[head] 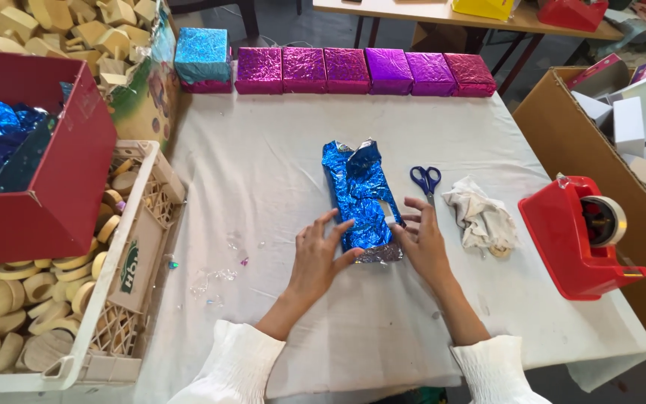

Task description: The person wraps a small rectangular box with blue metallic foil paper on a white table. They fold the paper around the box, tuck the edges, and secure the wrapping with clear tape. The person uses scissors to trim excess paper and a tape dispenser to apply tape to the package.

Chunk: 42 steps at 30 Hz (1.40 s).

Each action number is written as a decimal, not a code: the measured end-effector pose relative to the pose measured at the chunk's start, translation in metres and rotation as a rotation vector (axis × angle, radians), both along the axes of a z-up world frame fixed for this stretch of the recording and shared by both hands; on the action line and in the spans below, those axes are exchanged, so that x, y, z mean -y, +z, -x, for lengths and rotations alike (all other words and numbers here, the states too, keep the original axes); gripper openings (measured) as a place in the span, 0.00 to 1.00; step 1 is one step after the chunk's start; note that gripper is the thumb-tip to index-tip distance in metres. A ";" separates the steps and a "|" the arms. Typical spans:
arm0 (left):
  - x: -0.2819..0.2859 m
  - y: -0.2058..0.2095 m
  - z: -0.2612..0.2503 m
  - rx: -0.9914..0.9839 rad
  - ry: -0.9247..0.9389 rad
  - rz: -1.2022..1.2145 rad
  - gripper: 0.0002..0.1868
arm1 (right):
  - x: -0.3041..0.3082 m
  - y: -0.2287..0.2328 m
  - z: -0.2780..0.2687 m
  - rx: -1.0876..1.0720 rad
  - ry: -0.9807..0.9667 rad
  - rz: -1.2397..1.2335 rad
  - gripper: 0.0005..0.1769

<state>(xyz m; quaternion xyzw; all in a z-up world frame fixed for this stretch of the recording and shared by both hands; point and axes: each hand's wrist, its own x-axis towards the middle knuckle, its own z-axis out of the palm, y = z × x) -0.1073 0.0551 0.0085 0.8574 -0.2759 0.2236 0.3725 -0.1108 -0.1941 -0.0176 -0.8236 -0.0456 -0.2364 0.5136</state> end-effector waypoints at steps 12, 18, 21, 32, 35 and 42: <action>-0.002 -0.007 0.004 0.077 -0.090 -0.060 0.12 | 0.019 -0.009 -0.004 -0.253 0.028 -0.105 0.22; 0.001 0.009 0.010 0.164 -0.117 -0.074 0.16 | 0.016 -0.005 -0.003 -0.296 0.038 -0.189 0.20; 0.001 0.006 0.011 0.220 -0.168 -0.125 0.21 | 0.010 0.006 0.000 -0.303 -0.008 -0.116 0.20; 0.007 -0.015 0.004 0.247 -0.134 -0.219 0.05 | 0.016 0.025 0.011 -0.258 -0.013 0.182 0.09; 0.006 -0.018 0.004 0.208 -0.160 -0.197 0.05 | 0.006 0.040 0.018 -0.271 0.005 0.224 0.13; 0.004 -0.016 0.003 0.246 -0.154 -0.191 0.04 | -0.003 0.064 0.030 -0.247 0.128 0.400 0.16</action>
